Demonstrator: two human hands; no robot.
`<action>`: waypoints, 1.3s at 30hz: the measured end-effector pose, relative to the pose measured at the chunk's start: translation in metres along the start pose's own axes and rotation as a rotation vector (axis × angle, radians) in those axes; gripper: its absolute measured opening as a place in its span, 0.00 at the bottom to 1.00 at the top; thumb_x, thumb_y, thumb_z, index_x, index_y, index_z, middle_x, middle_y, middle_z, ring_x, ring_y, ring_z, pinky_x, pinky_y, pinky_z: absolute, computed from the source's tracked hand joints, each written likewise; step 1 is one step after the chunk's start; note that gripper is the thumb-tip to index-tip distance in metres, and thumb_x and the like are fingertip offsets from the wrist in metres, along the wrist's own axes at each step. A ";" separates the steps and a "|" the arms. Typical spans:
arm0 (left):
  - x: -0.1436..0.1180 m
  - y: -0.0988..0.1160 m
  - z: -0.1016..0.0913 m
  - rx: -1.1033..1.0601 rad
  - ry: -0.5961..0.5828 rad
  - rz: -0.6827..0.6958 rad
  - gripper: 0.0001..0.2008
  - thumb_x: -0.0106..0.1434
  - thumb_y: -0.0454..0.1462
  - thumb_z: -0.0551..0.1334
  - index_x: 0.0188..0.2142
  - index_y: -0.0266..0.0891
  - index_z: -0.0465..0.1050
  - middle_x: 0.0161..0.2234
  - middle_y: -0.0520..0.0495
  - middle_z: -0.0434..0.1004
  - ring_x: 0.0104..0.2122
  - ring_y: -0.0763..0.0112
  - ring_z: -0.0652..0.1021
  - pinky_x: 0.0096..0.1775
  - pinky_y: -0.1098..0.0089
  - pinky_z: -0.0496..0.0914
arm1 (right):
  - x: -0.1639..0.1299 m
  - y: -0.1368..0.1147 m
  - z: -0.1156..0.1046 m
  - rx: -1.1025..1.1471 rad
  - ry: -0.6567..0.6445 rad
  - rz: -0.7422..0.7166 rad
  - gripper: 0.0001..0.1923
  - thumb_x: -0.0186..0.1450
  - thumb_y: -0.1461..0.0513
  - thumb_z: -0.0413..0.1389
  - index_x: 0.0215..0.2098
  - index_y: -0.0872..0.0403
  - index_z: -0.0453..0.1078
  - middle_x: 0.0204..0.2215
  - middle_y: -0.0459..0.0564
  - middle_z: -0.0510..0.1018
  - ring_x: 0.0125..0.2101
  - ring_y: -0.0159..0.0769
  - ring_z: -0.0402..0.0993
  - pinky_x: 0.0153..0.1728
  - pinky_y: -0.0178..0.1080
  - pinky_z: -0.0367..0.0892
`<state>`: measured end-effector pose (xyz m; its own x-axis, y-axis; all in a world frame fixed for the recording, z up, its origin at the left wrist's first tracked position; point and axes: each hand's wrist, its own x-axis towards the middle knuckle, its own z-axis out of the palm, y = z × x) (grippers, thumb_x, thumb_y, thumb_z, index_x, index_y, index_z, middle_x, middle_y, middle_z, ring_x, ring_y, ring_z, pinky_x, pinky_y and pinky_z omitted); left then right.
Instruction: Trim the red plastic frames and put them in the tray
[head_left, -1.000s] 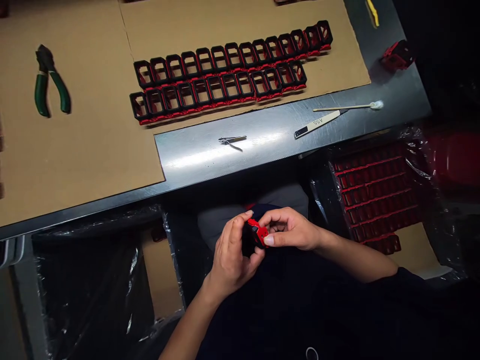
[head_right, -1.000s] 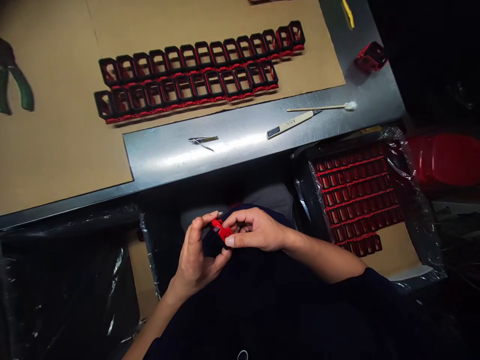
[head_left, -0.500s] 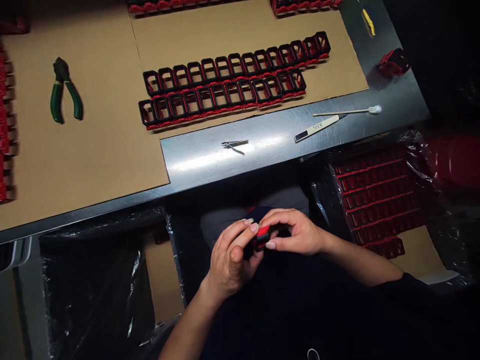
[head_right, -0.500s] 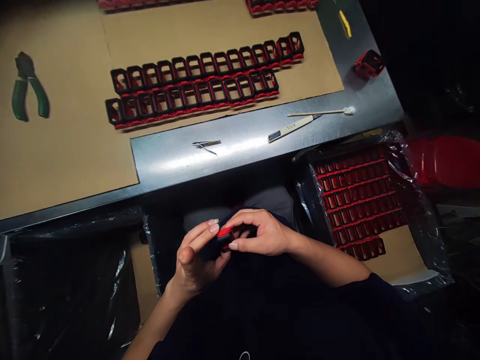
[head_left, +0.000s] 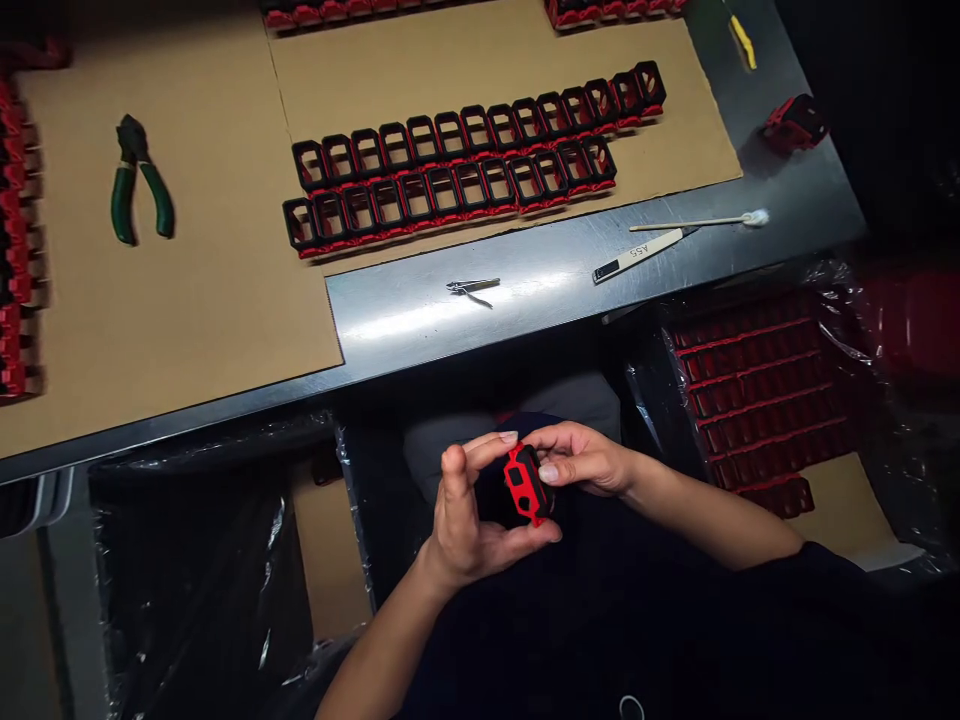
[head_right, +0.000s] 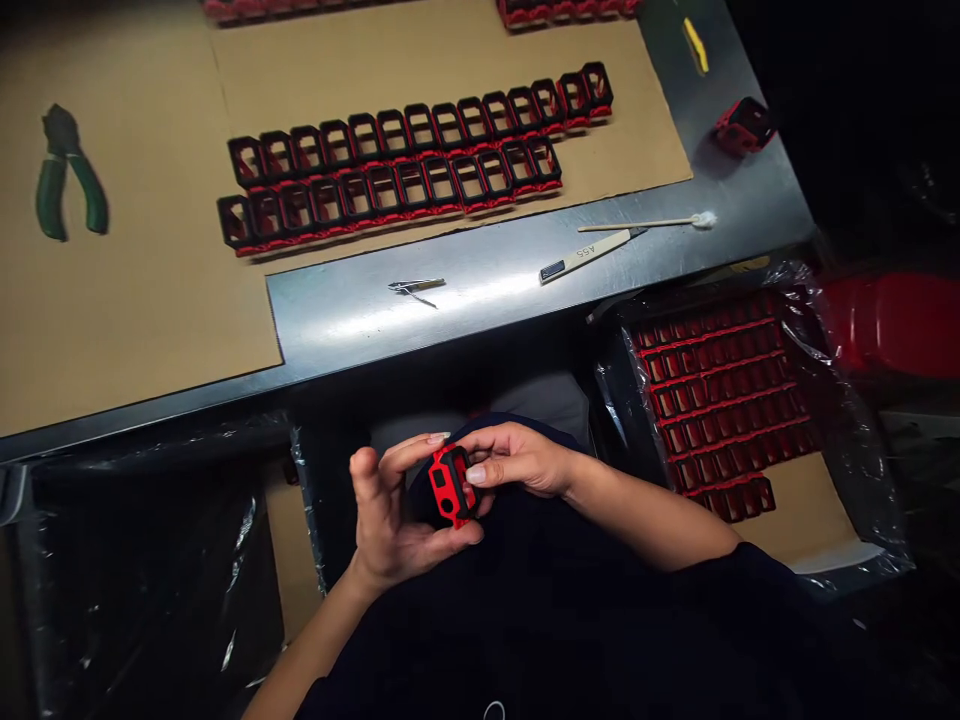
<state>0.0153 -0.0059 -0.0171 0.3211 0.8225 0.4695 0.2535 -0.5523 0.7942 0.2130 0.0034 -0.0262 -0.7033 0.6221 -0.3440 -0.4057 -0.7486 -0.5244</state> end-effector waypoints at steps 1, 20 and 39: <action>-0.001 0.000 0.001 -0.006 0.012 -0.028 0.59 0.56 0.55 0.70 0.73 0.45 0.32 0.48 0.36 0.78 0.47 0.55 0.82 0.46 0.53 0.79 | 0.001 0.001 0.000 0.028 -0.005 0.022 0.23 0.59 0.53 0.70 0.45 0.59 0.75 0.32 0.49 0.80 0.28 0.31 0.77 0.26 0.29 0.71; -0.010 0.004 -0.002 0.039 -0.090 -0.291 0.55 0.60 0.53 0.67 0.73 0.41 0.32 0.51 0.36 0.76 0.50 0.55 0.80 0.51 0.53 0.76 | 0.002 -0.002 -0.001 0.064 0.116 0.027 0.23 0.56 0.53 0.73 0.40 0.59 0.74 0.24 0.46 0.79 0.21 0.28 0.75 0.23 0.29 0.71; -0.009 0.008 -0.004 0.057 -0.121 -0.326 0.36 0.57 0.36 0.65 0.65 0.42 0.58 0.54 0.37 0.71 0.53 0.55 0.76 0.51 0.53 0.76 | 0.005 -0.016 0.015 -0.068 0.238 0.064 0.22 0.55 0.54 0.73 0.40 0.59 0.76 0.24 0.45 0.79 0.21 0.26 0.75 0.23 0.27 0.70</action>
<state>0.0107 -0.0166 -0.0135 0.3198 0.9367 0.1425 0.4098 -0.2723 0.8706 0.2078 0.0150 -0.0080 -0.5657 0.6165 -0.5477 -0.3191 -0.7761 -0.5440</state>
